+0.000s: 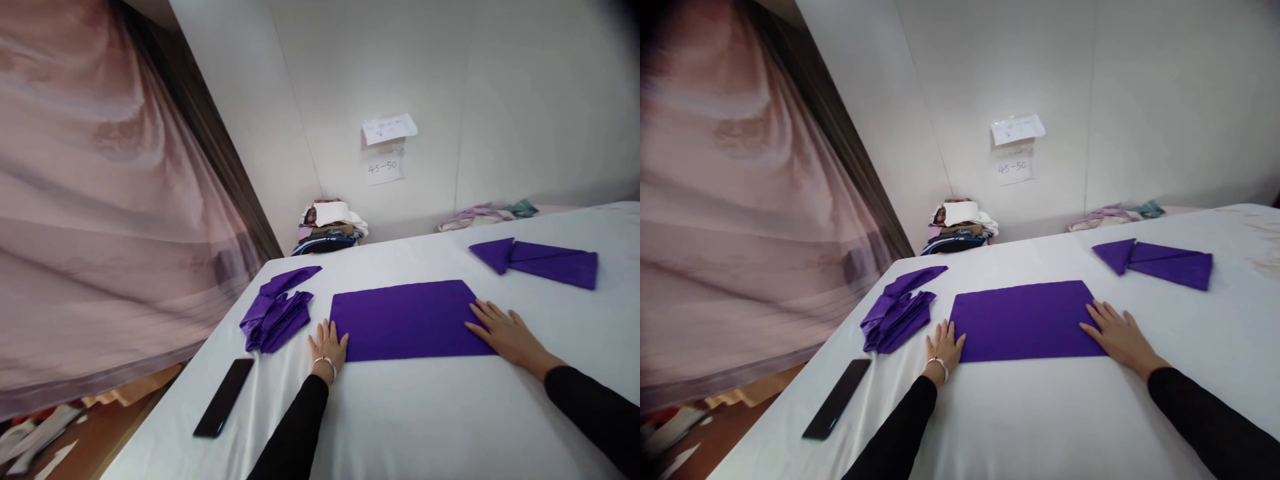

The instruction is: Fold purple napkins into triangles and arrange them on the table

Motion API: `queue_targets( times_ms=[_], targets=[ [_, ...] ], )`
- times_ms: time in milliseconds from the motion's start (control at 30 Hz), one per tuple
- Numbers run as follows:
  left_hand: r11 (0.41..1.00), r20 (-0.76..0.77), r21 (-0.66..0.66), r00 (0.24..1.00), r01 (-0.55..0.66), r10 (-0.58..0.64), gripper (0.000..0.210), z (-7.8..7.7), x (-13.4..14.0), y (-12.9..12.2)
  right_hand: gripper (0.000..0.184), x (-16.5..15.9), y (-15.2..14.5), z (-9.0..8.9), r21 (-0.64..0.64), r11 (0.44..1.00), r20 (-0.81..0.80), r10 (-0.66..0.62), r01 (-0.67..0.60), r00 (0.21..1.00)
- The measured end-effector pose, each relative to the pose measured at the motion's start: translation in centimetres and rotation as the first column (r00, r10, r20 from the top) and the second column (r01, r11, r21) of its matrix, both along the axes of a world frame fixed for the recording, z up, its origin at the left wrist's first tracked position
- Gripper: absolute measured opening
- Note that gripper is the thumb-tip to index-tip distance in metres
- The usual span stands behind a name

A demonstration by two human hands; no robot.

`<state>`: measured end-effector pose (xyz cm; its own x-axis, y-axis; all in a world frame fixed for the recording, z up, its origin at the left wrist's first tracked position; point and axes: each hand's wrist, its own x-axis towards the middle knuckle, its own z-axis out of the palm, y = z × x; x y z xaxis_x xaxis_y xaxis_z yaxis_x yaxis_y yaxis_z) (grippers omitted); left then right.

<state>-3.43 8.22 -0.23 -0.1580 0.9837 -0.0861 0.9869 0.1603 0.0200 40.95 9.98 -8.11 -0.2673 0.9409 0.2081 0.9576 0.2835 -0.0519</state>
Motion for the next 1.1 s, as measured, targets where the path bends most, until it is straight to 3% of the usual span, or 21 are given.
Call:
queue_targets(
  times_ms=[67, 167, 267, 333, 400, 500, 567, 700, 800, 900, 1000, 1100],
  targets=[
    [0.996, 0.009, 0.035, 0.996, 0.084, -0.085, 0.064, 0.0, 3.1, 0.9, 0.051, -1.2, -0.2, 1.1, -0.026, 0.999, 0.012, -0.040, 0.040, 0.999],
    [0.942, 0.047, 0.090, 0.943, 0.324, -0.329, 0.064, -0.3, 8.6, 2.5, 0.060, -2.6, -0.4, 2.7, -0.059, 0.990, 0.019, -0.127, 0.128, 0.992],
    [0.908, 0.066, 0.094, 0.908, 0.407, -0.414, 0.066, -0.7, 10.9, 4.2, 0.064, -3.0, -0.6, 3.6, -0.079, 0.985, 0.014, -0.154, 0.155, 0.988],
    [0.944, 0.051, 0.076, 0.944, 0.322, -0.326, 0.065, -0.7, 9.3, 5.4, 0.067, -2.9, -0.7, 3.9, -0.094, 0.981, -0.002, -0.170, 0.169, 0.985],
    [0.978, 0.030, 0.075, 0.980, 0.195, -0.198, 0.064, -0.5, 5.9, 6.5, 0.070, -2.8, -0.7, 4.1, -0.128, 0.974, -0.017, -0.192, 0.188, 0.981],
    [0.994, 0.024, 0.062, 0.995, 0.090, -0.092, 0.061, -0.3, 0.6, 7.5, 0.073, -3.5, -0.1, 4.9, -0.172, 0.961, -0.013, -0.221, 0.215, 0.975],
    [0.996, 0.015, 0.061, 0.998, 0.059, -0.060, 0.059, -0.5, -1.5, 7.8, 0.075, -5.4, 0.7, 5.7, -0.168, 0.966, -0.022, -0.201, 0.194, 0.979],
    [0.996, 0.004, 0.077, 0.999, 0.043, -0.044, 0.058, -0.9, -2.0, 7.9, 0.075, -12.1, 3.4, 7.2, -0.155, 0.987, -0.146, 0.026, -0.048, 0.989],
    [0.996, 0.005, 0.076, 0.999, 0.047, -0.048, 0.057, -1.0, -1.6, 7.8, 0.074, -15.4, 5.7, 7.4, -0.196, 0.956, -0.198, 0.181, -0.220, 0.963],
    [0.996, 0.009, 0.071, 0.999, 0.048, -0.048, 0.057, -1.0, -1.7, 7.7, 0.071, -13.4, 7.9, 6.7, -0.225, 0.965, -0.173, 0.098, -0.136, 0.980],
    [0.996, 0.019, 0.072, 0.999, 0.048, -0.049, 0.058, -0.9, -1.8, 7.7, 0.068, -7.7, 9.1, 5.9, -0.208, 0.966, -0.095, -0.177, 0.154, 0.980],
    [0.996, 0.041, 0.081, 0.998, 0.039, -0.043, 0.057, -0.8, -1.7, 7.6, 0.065, -2.7, 9.2, 5.4, -0.201, 0.924, -0.023, -0.336, 0.324, 0.942]
  ],
)
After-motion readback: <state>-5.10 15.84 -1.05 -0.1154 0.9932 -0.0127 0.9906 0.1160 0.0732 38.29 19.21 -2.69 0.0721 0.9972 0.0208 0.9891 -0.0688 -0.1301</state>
